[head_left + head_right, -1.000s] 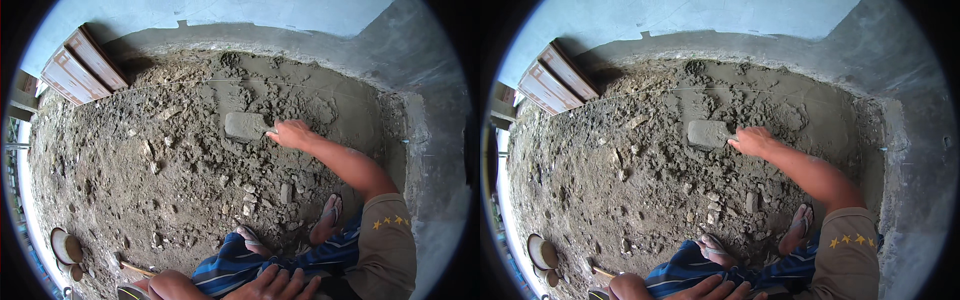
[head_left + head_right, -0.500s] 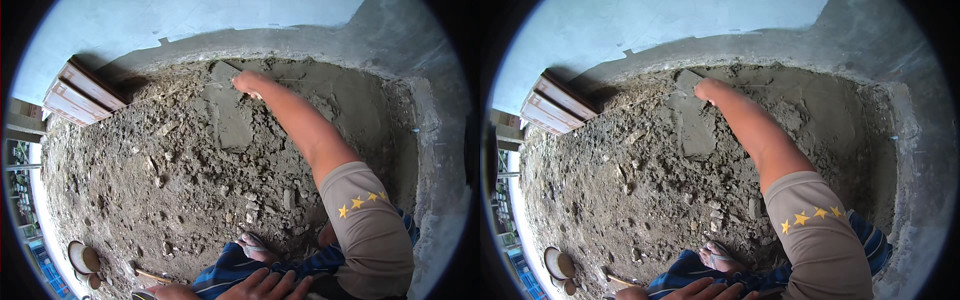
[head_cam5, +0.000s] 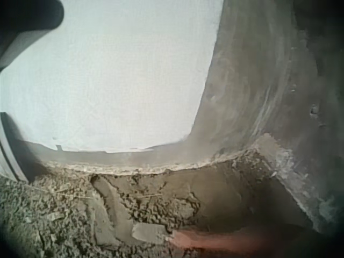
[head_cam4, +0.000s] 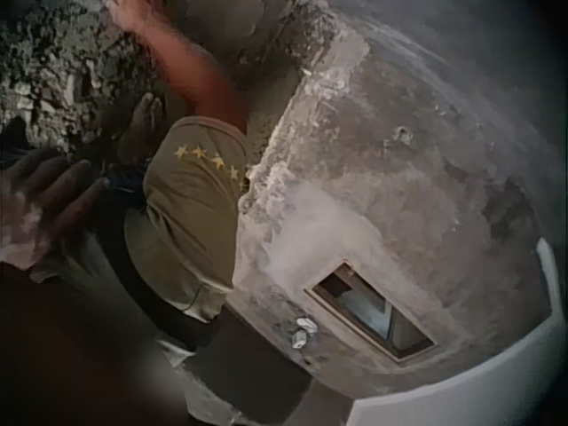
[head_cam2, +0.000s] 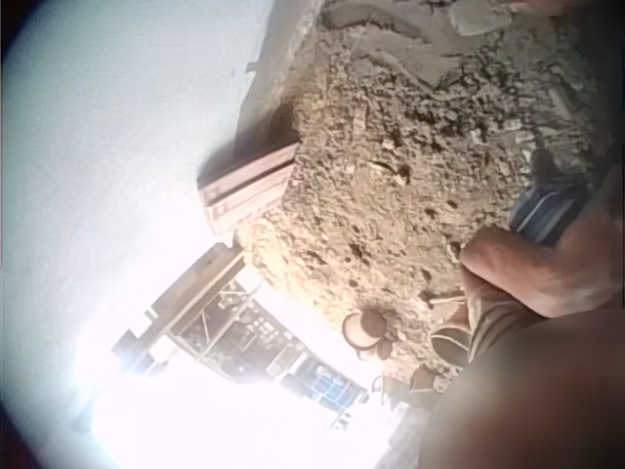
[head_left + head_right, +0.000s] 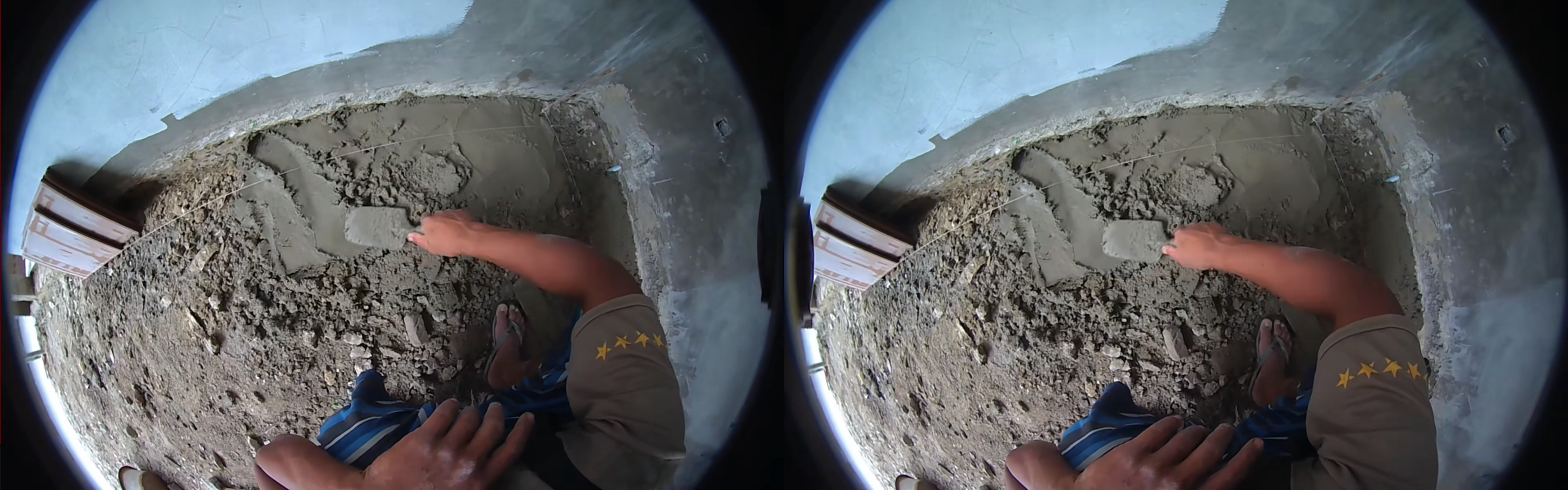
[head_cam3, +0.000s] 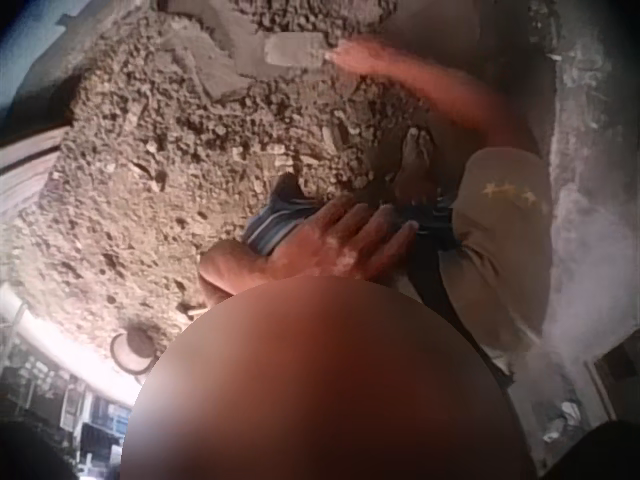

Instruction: Preparing the floor with mortar and organizing ceramic tiles for installation.

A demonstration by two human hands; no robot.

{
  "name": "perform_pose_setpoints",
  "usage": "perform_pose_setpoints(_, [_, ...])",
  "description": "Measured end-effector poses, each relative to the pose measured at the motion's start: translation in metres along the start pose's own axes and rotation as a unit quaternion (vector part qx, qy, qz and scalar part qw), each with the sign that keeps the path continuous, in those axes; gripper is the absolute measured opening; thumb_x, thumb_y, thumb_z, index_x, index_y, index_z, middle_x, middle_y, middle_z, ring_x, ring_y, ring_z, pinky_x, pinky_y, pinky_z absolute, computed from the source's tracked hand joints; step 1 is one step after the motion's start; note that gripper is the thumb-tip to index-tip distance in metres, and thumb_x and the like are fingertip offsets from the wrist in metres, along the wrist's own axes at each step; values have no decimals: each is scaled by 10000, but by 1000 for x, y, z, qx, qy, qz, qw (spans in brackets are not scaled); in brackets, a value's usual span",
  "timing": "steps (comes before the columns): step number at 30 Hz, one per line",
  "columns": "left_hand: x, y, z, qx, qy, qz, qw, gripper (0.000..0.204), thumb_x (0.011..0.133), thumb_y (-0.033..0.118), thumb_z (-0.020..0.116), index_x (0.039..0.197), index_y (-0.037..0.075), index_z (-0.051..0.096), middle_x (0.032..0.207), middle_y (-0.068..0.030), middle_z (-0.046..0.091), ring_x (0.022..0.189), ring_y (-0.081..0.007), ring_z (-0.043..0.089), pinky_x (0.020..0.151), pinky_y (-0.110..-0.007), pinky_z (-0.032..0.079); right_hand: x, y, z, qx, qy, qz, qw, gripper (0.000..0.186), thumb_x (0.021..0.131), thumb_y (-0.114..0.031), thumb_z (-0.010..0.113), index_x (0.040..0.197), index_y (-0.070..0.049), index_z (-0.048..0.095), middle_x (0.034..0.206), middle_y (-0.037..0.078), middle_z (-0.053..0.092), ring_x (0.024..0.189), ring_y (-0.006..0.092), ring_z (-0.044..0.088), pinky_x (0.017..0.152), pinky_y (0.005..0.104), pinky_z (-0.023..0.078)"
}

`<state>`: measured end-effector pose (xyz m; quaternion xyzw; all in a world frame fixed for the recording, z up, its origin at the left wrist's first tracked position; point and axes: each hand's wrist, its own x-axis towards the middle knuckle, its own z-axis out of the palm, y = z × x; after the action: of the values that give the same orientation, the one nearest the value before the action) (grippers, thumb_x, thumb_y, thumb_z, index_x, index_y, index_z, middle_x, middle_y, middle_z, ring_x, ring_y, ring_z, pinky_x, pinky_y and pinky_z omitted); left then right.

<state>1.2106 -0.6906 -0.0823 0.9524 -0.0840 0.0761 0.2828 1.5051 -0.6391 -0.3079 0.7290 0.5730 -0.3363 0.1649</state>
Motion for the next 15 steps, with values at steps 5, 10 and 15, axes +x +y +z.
perform_pose_setpoints(5, [8,0,3,-43,-27,-19,999,527,839,164,553,1340,2,552,1174,-209,637,1012,-312,639,921,-411,504,18,110,-12,30,93,143,985,610,996,-524,456,1061,43,672,1036,286,676,931,421,682,812,528,527])
perform_pose_setpoints(10, [0,11,4,-107,-36,-76,991,516,840,164,564,1332,7,566,1180,-211,639,1010,-316,640,923,-418,505,15,147,-22,336,34,241,910,606,976,-616,479,853,-27,552,635,84,579,547,232,603,514,419,501])
perform_pose_setpoints(15, [-12,16,3,-26,-19,-50,998,487,857,154,563,1322,10,572,1172,-214,650,984,-319,655,905,-433,510,-27,119,2,524,-113,196,821,571,939,-677,510,801,-125,469,579,-35,435,450,101,446,425,311,400])
